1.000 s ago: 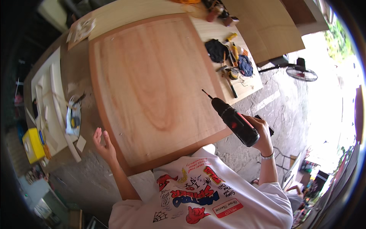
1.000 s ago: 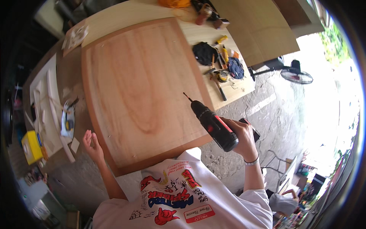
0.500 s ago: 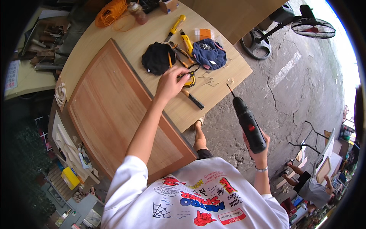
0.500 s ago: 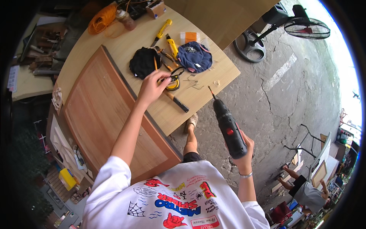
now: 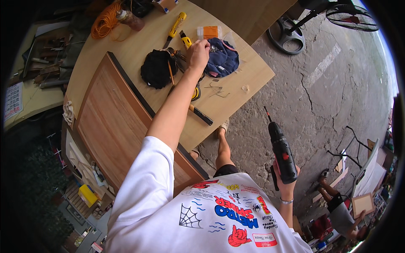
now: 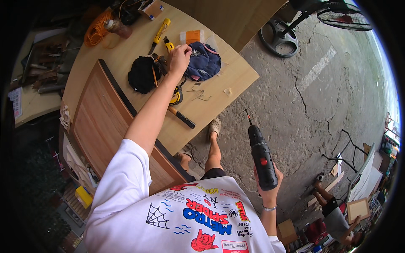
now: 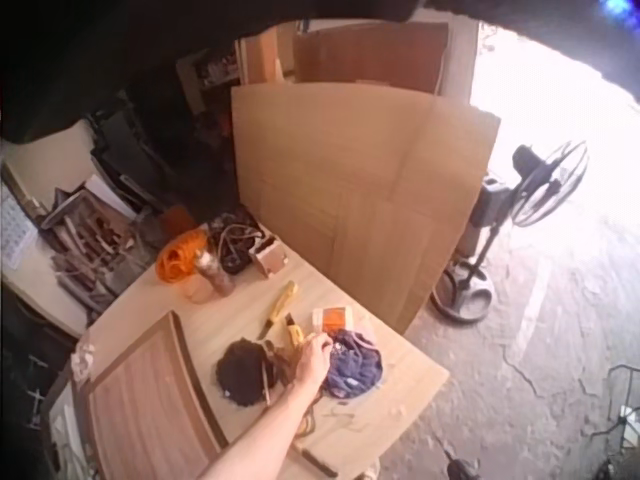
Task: The person uses a cordless drill to drive screws into a wooden panel placed on a workbench. They then handle a coil of orange rope, unspooling and tying it around the panel.
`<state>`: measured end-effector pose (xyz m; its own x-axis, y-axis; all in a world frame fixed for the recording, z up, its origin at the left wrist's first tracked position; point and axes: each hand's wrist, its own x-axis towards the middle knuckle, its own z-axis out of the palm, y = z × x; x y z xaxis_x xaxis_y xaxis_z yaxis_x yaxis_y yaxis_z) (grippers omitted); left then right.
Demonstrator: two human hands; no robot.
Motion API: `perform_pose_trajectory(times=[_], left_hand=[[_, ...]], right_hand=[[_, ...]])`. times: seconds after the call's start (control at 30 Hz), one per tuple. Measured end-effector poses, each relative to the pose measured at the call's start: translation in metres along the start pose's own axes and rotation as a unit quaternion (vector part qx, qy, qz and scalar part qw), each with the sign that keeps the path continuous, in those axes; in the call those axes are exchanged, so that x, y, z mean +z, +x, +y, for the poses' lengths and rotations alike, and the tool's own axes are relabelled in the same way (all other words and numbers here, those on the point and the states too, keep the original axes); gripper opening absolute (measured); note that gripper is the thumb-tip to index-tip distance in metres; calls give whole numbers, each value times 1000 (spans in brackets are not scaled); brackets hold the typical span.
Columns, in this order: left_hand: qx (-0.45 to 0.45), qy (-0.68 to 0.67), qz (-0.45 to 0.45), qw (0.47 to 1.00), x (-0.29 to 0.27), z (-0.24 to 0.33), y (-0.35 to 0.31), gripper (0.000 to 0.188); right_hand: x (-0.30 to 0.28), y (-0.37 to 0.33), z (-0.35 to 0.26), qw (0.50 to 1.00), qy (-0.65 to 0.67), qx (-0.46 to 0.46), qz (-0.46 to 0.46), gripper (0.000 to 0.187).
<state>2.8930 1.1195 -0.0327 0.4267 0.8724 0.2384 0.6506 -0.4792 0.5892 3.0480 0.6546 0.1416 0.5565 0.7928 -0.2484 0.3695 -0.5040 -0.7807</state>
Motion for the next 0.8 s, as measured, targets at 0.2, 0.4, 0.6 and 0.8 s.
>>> perform_pose_trajectory(times=[0.2,0.4,0.6,0.8], left_hand=[[-15,-33,27,999,-25,16,-7,16],[-123,-271,28,954,-69,26,-48,21],[-267,-642,22,719,-143,58,-133,24],[-251,-782,31,570,-231,62,-226,19]], right_hand=[[6,9,-10,998,-39,-46,0,40],[27,15,-34,994,-4,-101,-27,41],[70,-2,-74,974,-5,-219,-61,39],[110,-55,-109,946,-18,-311,-85,42]])
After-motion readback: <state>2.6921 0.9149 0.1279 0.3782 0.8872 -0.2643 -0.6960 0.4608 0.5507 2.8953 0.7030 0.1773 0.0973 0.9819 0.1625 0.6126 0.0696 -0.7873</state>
